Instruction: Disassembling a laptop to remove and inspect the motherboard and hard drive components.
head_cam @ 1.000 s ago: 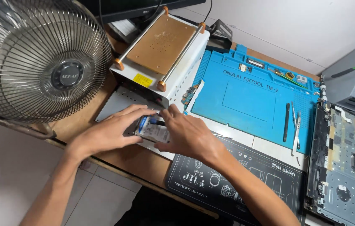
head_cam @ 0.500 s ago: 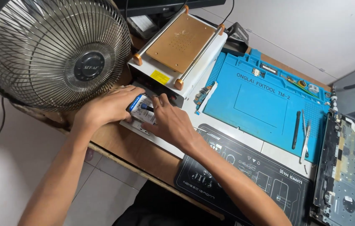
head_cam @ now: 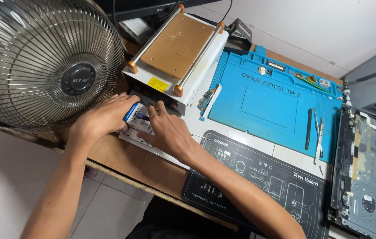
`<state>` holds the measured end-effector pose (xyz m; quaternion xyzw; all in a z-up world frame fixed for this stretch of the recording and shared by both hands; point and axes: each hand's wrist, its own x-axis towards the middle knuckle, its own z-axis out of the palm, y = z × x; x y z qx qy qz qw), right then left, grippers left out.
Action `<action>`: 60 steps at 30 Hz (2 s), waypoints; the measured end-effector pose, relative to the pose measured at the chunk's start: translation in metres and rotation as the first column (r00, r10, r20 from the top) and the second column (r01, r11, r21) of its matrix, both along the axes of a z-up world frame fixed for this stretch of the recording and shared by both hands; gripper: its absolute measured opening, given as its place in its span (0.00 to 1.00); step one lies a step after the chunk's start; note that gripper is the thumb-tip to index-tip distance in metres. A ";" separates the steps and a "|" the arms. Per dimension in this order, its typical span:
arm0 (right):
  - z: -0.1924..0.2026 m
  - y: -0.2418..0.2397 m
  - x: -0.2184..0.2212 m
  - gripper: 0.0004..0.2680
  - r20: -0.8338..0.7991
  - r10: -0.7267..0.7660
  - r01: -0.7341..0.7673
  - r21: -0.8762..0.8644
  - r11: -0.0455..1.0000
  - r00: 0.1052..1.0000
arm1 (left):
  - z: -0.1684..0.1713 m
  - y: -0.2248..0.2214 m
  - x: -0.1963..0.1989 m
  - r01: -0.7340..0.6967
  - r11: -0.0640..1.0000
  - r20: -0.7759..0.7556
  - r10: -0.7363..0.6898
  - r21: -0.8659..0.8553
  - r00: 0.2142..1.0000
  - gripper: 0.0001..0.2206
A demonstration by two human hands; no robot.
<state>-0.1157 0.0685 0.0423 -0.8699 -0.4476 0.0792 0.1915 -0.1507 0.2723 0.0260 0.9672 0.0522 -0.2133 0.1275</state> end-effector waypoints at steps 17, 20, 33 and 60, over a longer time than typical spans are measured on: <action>0.061 -0.183 0.059 0.19 0.011 -0.637 0.631 -0.149 0.761 0.771 | 0.029 -0.159 -0.021 0.168 0.944 0.421 -0.280 0.283 0.863 0.18; 0.037 -0.249 0.094 0.20 0.172 -0.756 0.775 -0.125 0.619 0.632 | 0.010 -0.197 0.002 0.350 0.936 0.504 -0.317 0.031 0.803 0.16; -0.047 -0.347 0.130 0.20 0.197 -0.910 0.920 -0.225 0.321 0.366 | -0.074 -0.295 0.101 0.463 0.880 0.877 -0.304 0.108 0.373 0.11; -0.017 -0.288 0.097 0.12 0.003 -0.880 0.880 -0.014 0.474 0.474 | -0.068 -0.273 0.091 0.587 0.804 0.885 -0.203 -0.094 0.420 0.09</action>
